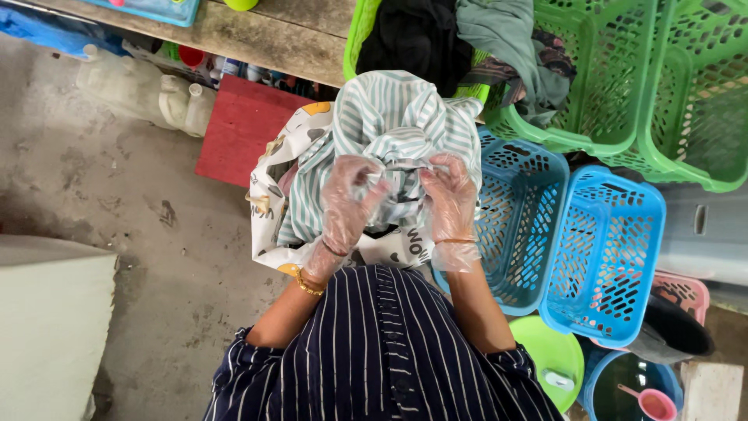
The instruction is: The person sorts various pieces of laundry from a bag into several plastic baskets, handling a black shirt, a striped shirt, a pink shirt, a grey shirt, and a white shirt one at a time.
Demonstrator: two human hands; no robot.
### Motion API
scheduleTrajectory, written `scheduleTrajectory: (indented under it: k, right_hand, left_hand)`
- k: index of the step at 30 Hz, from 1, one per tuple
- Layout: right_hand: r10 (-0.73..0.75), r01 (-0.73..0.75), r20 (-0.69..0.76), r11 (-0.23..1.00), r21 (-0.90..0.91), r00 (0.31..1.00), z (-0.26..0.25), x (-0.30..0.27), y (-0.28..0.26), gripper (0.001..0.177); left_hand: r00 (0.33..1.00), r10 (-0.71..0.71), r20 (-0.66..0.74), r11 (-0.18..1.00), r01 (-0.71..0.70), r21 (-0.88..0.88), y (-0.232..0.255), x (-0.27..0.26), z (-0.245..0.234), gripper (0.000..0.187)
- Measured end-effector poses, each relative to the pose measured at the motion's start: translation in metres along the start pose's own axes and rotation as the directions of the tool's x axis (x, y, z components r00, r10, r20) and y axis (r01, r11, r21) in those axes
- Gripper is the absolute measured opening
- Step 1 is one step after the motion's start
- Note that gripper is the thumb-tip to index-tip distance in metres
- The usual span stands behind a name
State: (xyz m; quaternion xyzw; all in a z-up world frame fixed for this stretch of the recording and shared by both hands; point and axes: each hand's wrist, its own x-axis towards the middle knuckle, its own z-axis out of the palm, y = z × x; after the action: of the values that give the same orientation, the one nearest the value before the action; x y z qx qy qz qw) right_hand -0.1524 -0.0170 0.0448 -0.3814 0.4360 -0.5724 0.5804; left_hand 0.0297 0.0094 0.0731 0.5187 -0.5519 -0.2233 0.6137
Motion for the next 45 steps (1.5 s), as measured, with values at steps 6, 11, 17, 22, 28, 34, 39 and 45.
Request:
scheduleTrajectory:
  k: [6,11,17,22,28,34,39,45]
  right_hand:
    - [0.155,-0.160,0.047,0.980,0.120,0.987,0.004,0.011,-0.011,0.024]
    - [0.161,-0.194,0.134,0.939,0.285,0.978,0.016,0.006,-0.017,0.032]
    - [0.141,0.586,0.726,0.498,-0.639,0.673,0.015,-0.002,0.036,0.062]
    - [-0.031,0.250,0.318,0.694,-0.675,0.947,-0.077,0.013,0.107,0.052]
    - [0.348,-0.331,-0.168,0.936,0.123,0.922,-0.127,0.100,0.170,0.040]
    - [0.582,-0.569,-0.081,0.811,0.137,0.810,-0.105,0.116,0.203,0.031]
    - [0.491,-0.487,-0.027,0.868,0.095,0.871,-0.058,0.118,0.183,0.024]
    - [0.216,-0.163,0.462,0.975,-0.152,0.860,0.034,0.054,0.057,0.024]
  left_hand:
    - [0.949,-0.021,0.314,0.988,-0.028,0.153,-0.014,-0.002,-0.002,0.024]
    - [0.885,-0.410,0.220,0.758,0.464,-0.458,-0.020,-0.001,-0.010,0.023]
    - [0.876,-0.299,0.378,0.677,0.474,-0.563,-0.013,-0.003,-0.011,0.028]
    - [0.945,-0.294,0.144,0.956,0.292,0.041,-0.138,-0.013,0.014,0.052]
    - [0.826,-0.372,0.423,0.654,-0.090,0.751,-0.262,-0.092,0.048,0.046]
    - [0.439,-0.539,0.718,0.780,-0.060,0.622,-0.234,-0.118,0.036,0.032]
    - [0.882,-0.190,0.432,0.738,-0.162,0.655,-0.165,-0.086,-0.011,0.073]
    - [0.992,0.035,0.119,0.909,-0.081,0.408,-0.121,-0.054,-0.011,0.064]
